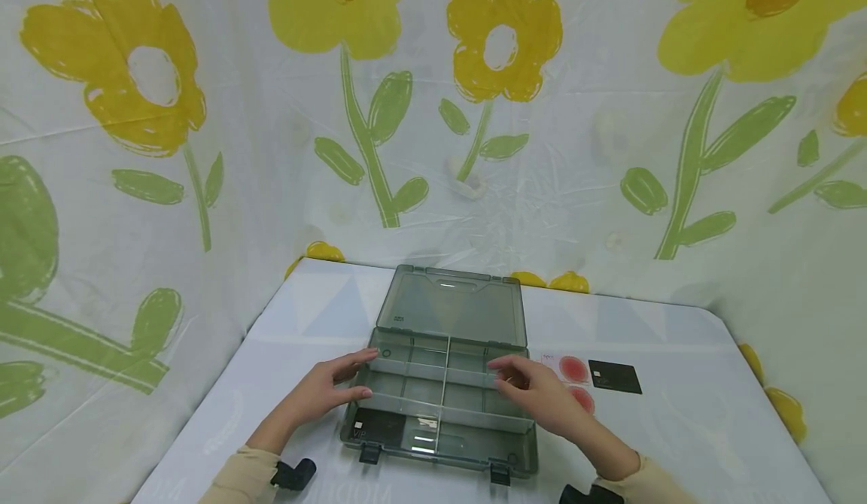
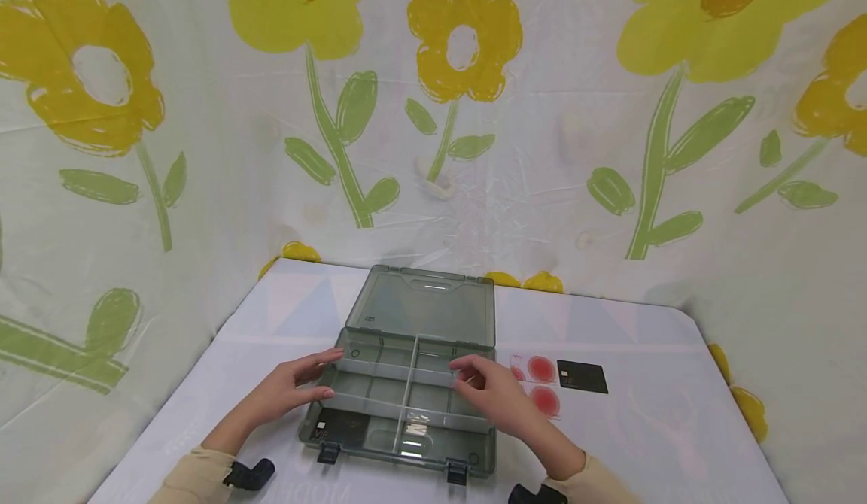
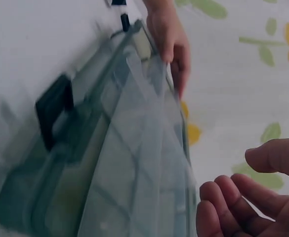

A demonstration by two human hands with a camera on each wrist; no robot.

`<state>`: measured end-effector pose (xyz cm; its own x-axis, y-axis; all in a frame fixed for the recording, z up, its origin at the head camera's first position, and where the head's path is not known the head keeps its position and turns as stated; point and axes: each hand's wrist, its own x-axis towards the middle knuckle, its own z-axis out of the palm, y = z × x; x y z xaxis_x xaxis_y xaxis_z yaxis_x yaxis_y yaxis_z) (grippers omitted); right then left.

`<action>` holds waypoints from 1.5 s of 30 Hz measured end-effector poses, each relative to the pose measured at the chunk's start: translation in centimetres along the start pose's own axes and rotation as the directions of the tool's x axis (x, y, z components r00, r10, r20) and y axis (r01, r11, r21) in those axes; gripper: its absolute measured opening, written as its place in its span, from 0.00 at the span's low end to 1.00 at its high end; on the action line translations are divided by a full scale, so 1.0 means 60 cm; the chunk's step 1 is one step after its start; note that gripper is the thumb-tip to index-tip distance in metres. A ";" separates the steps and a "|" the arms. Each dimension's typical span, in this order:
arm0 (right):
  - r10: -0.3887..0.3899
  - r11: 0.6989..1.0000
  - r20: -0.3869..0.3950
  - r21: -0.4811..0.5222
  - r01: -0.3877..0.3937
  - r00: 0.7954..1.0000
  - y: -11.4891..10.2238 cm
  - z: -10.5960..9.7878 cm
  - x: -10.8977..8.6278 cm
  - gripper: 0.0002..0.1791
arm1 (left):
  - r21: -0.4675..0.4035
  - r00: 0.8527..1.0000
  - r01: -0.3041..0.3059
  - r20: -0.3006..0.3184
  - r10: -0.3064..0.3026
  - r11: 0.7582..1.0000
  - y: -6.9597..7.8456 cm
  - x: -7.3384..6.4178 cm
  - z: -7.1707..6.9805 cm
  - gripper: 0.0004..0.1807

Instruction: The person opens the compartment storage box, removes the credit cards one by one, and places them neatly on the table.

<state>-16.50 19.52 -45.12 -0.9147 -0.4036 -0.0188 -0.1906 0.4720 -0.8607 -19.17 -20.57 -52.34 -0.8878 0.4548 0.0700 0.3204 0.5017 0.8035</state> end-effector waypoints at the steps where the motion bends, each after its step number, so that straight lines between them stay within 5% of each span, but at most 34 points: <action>1: -0.002 1.000 0.024 0.026 0.002 1.000 -0.004 0.007 0.003 0.16 | 0.002 1.000 0.001 -0.002 -0.001 1.000 0.000 0.000 0.000 0.36; 6: 0.000 0.985 0.155 0.171 -0.027 0.988 -0.024 0.040 0.014 0.18 | 0.004 1.000 0.001 -0.002 -0.001 1.000 -0.001 0.000 0.001 0.36; 15: -0.023 0.962 0.301 0.265 -0.061 0.953 -0.058 0.091 0.027 0.19 | 0.000 1.000 -0.004 -0.006 0.004 1.000 -0.001 -0.001 -0.001 0.37; 19: 0.007 0.918 0.380 0.365 -0.156 0.925 -0.071 0.113 0.033 0.23 | -0.008 1.000 -0.006 -0.008 0.006 1.000 -0.002 0.000 -0.001 0.36; 25: 0.056 0.802 0.480 0.501 -0.326 0.876 -0.078 0.139 0.039 0.30 | -0.014 1.000 -0.014 -0.006 0.014 1.000 -0.002 0.002 -0.001 0.36; 33: 0.165 0.747 0.515 0.492 -0.448 0.841 -0.076 0.165 0.051 0.37 | -0.007 1.000 -0.014 -0.004 0.014 1.000 -0.004 0.001 0.000 0.36; 45: 0.248 0.687 0.513 0.505 -0.522 0.822 -0.086 0.188 0.063 0.39 | -0.013 1.000 -0.008 -0.002 0.008 1.000 -0.005 0.001 0.000 0.36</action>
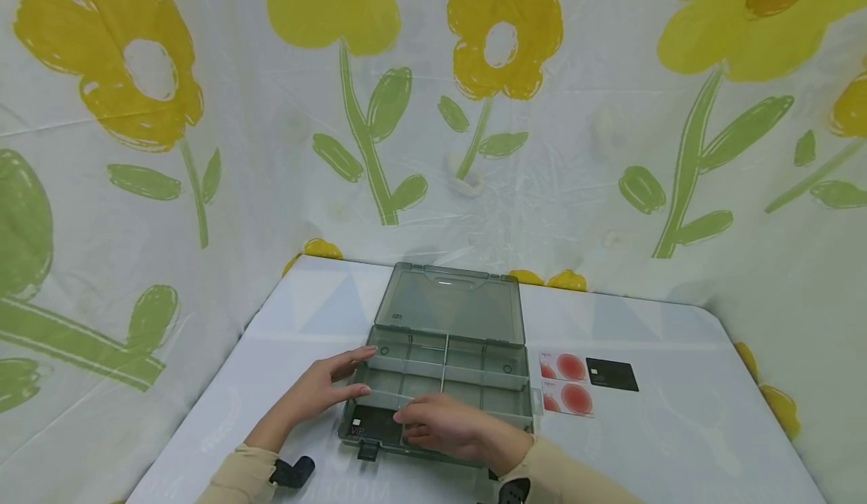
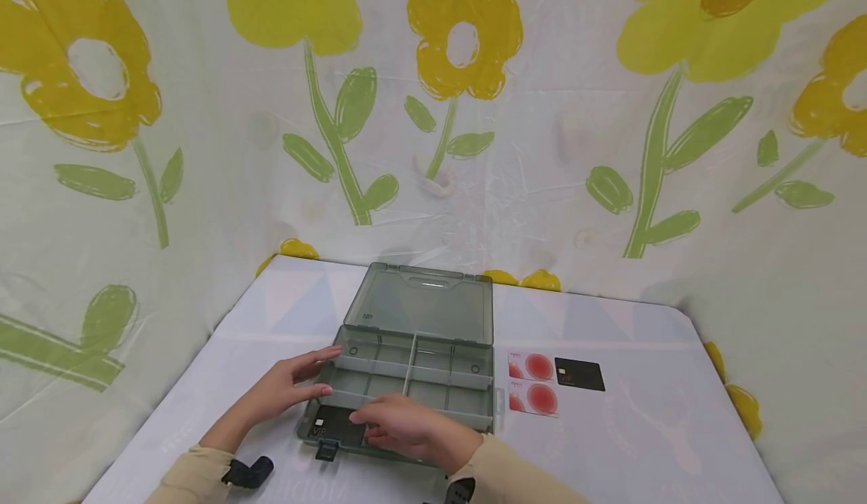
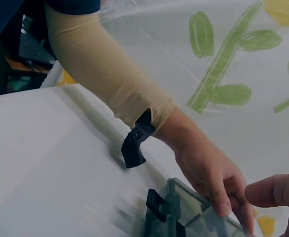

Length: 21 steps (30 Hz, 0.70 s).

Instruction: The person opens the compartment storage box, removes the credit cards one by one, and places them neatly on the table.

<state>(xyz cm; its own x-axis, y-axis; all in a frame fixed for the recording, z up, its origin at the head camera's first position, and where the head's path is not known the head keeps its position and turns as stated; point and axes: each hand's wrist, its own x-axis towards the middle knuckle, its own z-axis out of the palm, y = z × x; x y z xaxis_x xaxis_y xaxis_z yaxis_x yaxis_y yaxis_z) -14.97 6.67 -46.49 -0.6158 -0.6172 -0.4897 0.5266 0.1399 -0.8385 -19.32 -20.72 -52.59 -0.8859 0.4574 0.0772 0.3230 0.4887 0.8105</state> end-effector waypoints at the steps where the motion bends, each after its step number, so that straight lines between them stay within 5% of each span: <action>1: 0.001 1.000 0.001 -0.002 -0.001 1.000 -0.001 0.001 0.001 0.39 | -0.001 1.000 0.002 0.000 -0.002 1.000 0.000 0.000 0.000 0.36; 21: -0.015 1.000 0.060 -0.017 0.016 0.998 0.002 -0.005 0.005 0.39 | -0.011 1.000 -0.001 0.000 0.001 1.000 -0.001 0.001 0.001 0.36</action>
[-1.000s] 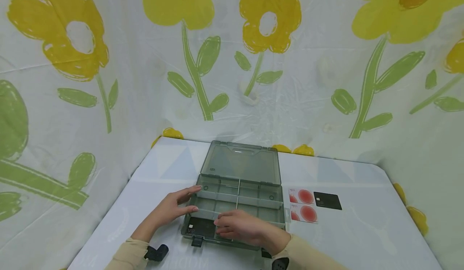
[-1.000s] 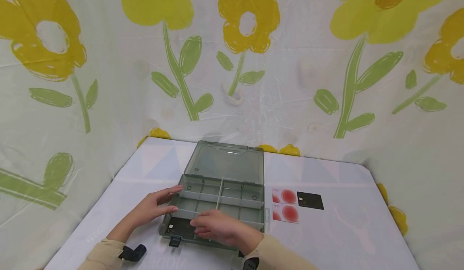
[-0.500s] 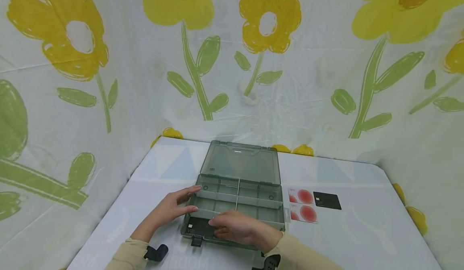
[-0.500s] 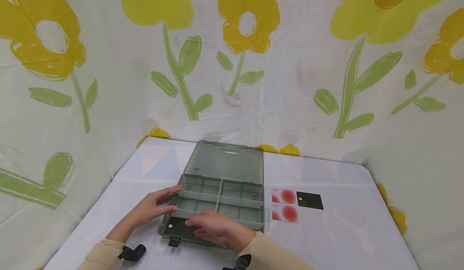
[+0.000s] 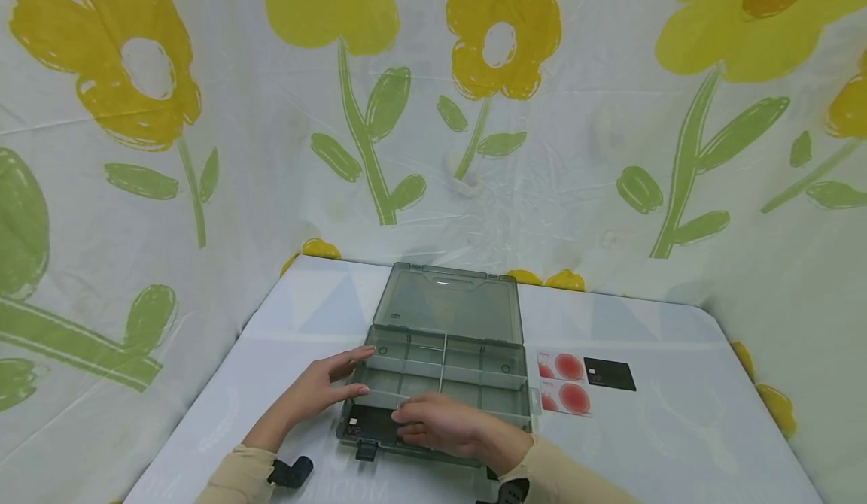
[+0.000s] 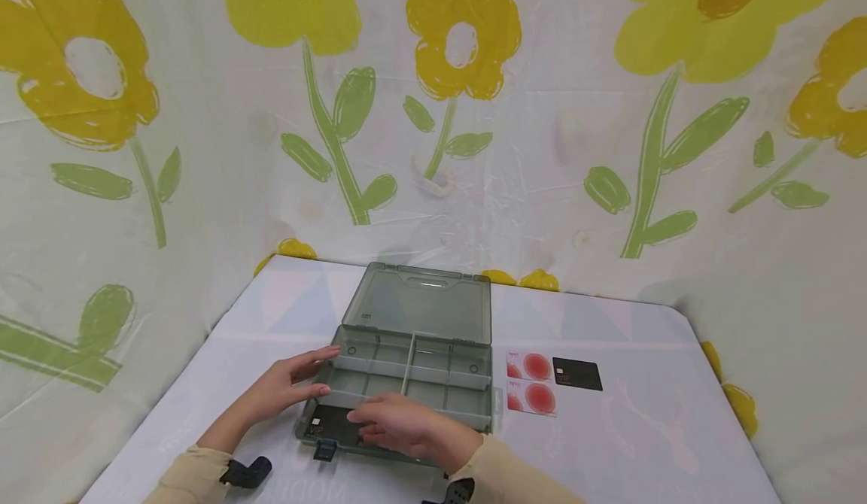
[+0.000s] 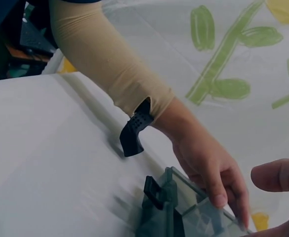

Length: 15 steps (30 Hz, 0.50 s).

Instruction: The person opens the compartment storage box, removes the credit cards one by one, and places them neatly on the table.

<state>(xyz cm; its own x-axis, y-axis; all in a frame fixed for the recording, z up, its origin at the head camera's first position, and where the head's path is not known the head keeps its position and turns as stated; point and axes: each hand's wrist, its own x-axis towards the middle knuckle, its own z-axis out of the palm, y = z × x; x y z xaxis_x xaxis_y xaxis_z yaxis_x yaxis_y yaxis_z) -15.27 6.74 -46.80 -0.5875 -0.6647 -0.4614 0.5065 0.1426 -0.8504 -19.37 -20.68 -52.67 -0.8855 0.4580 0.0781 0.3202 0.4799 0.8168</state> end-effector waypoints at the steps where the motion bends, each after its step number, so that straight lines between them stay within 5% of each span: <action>1: -0.002 1.000 0.004 0.000 0.002 1.000 -0.001 0.000 -0.002 0.39 | 0.001 1.000 0.000 -0.001 0.000 1.000 0.000 0.000 0.000 0.36; 15: -0.084 0.996 0.074 -0.029 0.086 0.994 -0.018 0.002 -0.023 0.38 | 0.011 1.000 -0.023 -0.003 0.023 1.000 0.003 0.000 -0.001 0.36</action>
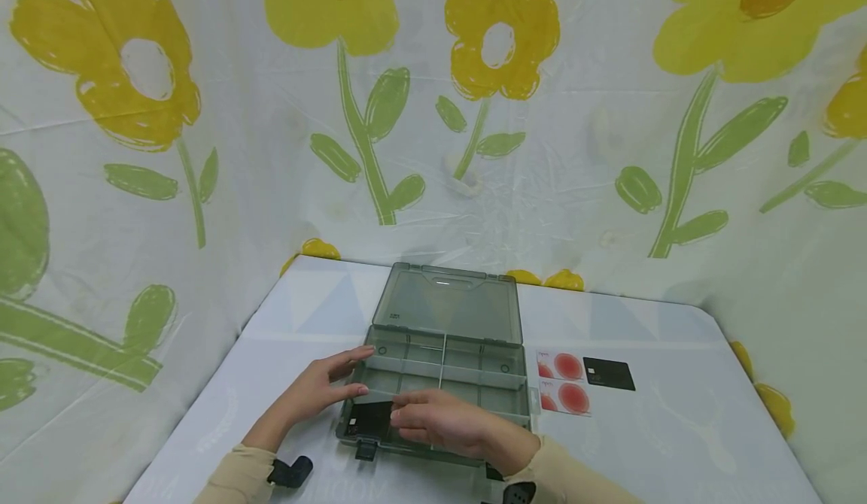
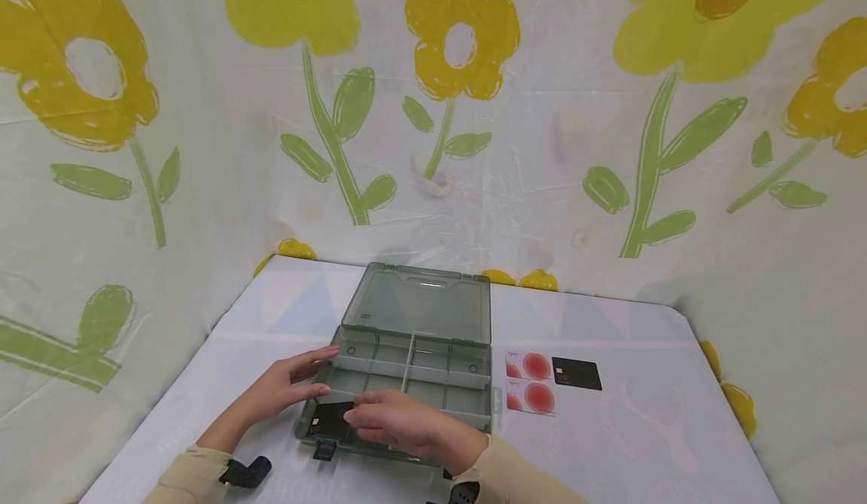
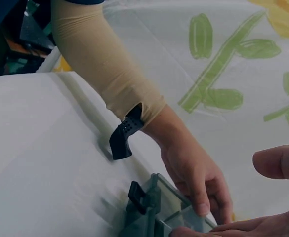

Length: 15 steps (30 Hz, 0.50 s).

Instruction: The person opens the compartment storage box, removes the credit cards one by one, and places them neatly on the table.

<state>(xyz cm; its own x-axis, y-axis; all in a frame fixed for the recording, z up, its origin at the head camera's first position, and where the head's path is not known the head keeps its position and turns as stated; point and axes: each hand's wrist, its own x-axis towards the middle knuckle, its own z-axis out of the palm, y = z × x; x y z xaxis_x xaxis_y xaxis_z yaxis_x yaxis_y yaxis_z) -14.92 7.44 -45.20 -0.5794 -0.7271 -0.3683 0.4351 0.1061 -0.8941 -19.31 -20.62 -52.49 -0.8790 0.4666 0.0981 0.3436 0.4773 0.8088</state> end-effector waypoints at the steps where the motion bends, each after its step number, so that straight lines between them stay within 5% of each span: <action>1: -0.003 1.000 0.004 -0.004 0.003 1.000 -0.002 0.001 -0.001 0.37 | -0.001 1.000 0.004 0.001 -0.004 1.000 0.000 0.000 0.000 0.36; 15: -0.084 0.996 0.017 0.016 0.083 0.996 -0.010 0.009 0.001 0.32 | -0.002 1.000 0.003 -0.002 -0.003 1.000 -0.002 0.000 0.001 0.35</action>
<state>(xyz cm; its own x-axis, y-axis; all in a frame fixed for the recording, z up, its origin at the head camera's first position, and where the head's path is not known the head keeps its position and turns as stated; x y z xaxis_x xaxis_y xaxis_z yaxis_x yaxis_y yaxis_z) -14.82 6.98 -44.57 -0.6022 -0.7447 -0.2878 0.3960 0.0344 -0.9176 -19.37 -20.62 -52.62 -0.8806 0.4638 0.0968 0.3402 0.4768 0.8105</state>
